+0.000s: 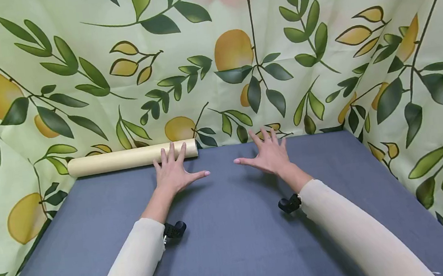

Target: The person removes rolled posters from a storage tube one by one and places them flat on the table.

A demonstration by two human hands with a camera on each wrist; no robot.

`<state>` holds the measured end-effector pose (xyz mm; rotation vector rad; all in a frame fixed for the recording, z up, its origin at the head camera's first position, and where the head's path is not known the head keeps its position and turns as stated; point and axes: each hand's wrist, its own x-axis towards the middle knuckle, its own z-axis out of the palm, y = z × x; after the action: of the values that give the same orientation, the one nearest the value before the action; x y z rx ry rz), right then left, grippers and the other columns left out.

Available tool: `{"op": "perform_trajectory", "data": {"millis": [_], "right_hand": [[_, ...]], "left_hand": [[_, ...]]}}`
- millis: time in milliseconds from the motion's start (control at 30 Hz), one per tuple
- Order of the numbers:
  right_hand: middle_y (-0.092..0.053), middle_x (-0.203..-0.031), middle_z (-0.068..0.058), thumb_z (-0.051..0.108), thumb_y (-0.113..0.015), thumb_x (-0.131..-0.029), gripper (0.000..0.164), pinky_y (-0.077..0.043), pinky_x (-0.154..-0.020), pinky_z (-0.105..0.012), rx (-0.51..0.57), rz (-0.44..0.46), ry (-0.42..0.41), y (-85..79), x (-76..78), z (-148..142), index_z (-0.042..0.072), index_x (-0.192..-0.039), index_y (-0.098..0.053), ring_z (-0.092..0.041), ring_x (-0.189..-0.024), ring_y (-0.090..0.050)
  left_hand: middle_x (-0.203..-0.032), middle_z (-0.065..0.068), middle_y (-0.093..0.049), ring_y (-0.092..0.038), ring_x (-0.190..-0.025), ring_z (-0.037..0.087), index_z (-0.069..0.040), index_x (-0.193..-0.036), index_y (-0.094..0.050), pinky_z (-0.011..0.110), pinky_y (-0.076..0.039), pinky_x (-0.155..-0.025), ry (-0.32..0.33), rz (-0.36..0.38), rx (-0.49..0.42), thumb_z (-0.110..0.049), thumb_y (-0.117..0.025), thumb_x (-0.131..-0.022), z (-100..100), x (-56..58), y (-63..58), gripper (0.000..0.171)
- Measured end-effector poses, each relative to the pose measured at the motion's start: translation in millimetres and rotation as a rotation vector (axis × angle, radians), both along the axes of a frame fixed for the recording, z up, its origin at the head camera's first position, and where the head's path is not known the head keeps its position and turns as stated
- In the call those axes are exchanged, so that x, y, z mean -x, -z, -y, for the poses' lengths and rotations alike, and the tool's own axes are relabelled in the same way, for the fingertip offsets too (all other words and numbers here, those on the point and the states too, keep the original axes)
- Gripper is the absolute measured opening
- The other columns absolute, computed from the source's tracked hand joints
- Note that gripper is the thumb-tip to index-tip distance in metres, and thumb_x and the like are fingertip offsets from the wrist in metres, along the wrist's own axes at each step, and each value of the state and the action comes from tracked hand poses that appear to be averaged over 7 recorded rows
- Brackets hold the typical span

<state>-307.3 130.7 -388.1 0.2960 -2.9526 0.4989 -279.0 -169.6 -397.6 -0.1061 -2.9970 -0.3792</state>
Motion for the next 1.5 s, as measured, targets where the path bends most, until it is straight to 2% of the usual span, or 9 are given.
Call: {"op": "perform_trajectory", "data": {"millis": [200,400,633,733,833,967,1267,1367,1500], "right_hand": [[-0.024,-0.167,-0.016,0.077,-0.069,-0.075,0.106,-0.020,-0.119,-0.070,0.086,-0.076,-0.062,15.3,-6.8,13.4,0.026,-0.160,-0.032,-0.045,-0.155,-0.017],[-0.034,-0.163,-0.014,0.069,-0.074,-0.078,0.097,-0.026,-0.121,-0.063,0.164,-0.128,-0.147,30.6,-13.1,34.1,0.020,-0.155,-0.041,-0.040,-0.154,-0.025],[-0.040,-0.159,-0.013,0.057,-0.076,-0.084,0.083,-0.037,-0.115,-0.060,0.211,-0.116,-0.225,40.5,-10.8,59.5,0.020,-0.152,-0.045,-0.035,-0.149,-0.036],[-0.038,-0.160,-0.011,0.054,-0.076,-0.086,0.082,-0.041,-0.113,-0.060,0.194,-0.074,-0.247,43.6,-9.6,68.3,0.020,-0.153,-0.044,-0.035,-0.149,-0.036],[-0.036,-0.162,-0.011,0.052,-0.075,-0.087,0.082,-0.039,-0.114,-0.060,0.170,-0.039,-0.269,46.3,-7.1,79.0,0.019,-0.154,-0.043,-0.037,-0.149,-0.035],[-0.032,-0.164,-0.012,0.053,-0.073,-0.088,0.084,-0.034,-0.119,-0.057,0.113,-0.007,-0.319,50.2,-1.8,97.4,0.018,-0.156,-0.039,-0.036,-0.152,-0.031],[-0.025,-0.168,-0.011,0.061,-0.071,-0.086,0.091,-0.034,-0.120,-0.054,0.034,0.001,-0.368,37.8,8.6,142.2,0.023,-0.159,-0.032,-0.032,-0.155,-0.025],[-0.024,-0.168,-0.011,0.061,-0.072,-0.086,0.092,-0.032,-0.122,-0.054,0.028,-0.015,-0.380,29.7,14.8,156.0,0.023,-0.159,-0.031,-0.032,-0.156,-0.023],[-0.025,-0.167,-0.010,0.061,-0.071,-0.086,0.091,-0.029,-0.123,-0.054,0.027,-0.030,-0.366,26.1,21.9,169.2,0.022,-0.159,-0.032,-0.032,-0.156,-0.021]], "left_hand": [[-0.170,0.020,-0.006,-0.008,-0.157,0.044,-0.021,-0.164,-0.014,0.070,-0.009,-0.122,0.034,-0.037,-0.012,-0.079,-0.070,-0.073,21.0,-14.3,13.8,0.121],[-0.167,0.025,-0.013,-0.016,-0.153,0.046,-0.010,-0.162,-0.019,0.067,-0.017,-0.122,0.049,-0.061,-0.054,-0.057,-0.078,-0.082,53.7,-27.7,23.3,0.110],[-0.157,0.028,-0.033,-0.036,-0.141,0.051,-0.007,-0.153,-0.039,0.066,-0.035,-0.112,-0.080,-0.175,-0.074,-0.028,-0.074,-0.091,80.0,-30.5,27.9,0.074],[-0.155,0.029,-0.037,-0.039,-0.139,0.051,-0.005,-0.151,-0.041,0.065,-0.037,-0.110,-0.103,-0.200,-0.048,-0.025,-0.073,-0.092,84.5,-29.2,33.0,0.070],[-0.156,0.031,-0.034,-0.035,-0.141,0.051,-0.003,-0.153,-0.036,0.065,-0.033,-0.113,-0.106,-0.190,-0.053,-0.025,-0.075,-0.090,87.8,-28.0,37.8,0.078],[-0.160,0.032,-0.025,-0.026,-0.146,0.052,-0.002,-0.157,-0.026,0.066,-0.026,-0.117,-0.149,-0.130,-0.136,-0.027,-0.082,-0.084,98.1,-27.0,43.7,0.096],[-0.165,0.030,-0.009,-0.011,-0.150,0.054,-0.010,-0.163,-0.004,0.069,-0.013,-0.120,-0.309,-0.060,-0.165,-0.054,-0.086,-0.071,131.5,-21.5,41.3,0.132],[-0.166,0.030,-0.003,-0.006,-0.151,0.055,-0.011,-0.164,0.000,0.070,-0.009,-0.120,-0.291,-0.066,-0.135,-0.057,-0.087,-0.067,139.9,-11.6,33.4,0.137],[-0.168,0.028,0.003,0.002,-0.153,0.054,-0.012,-0.164,0.001,0.071,-0.004,-0.121,-0.212,-0.066,-0.088,-0.056,-0.086,-0.068,148.5,3.8,21.5,0.137]]}}
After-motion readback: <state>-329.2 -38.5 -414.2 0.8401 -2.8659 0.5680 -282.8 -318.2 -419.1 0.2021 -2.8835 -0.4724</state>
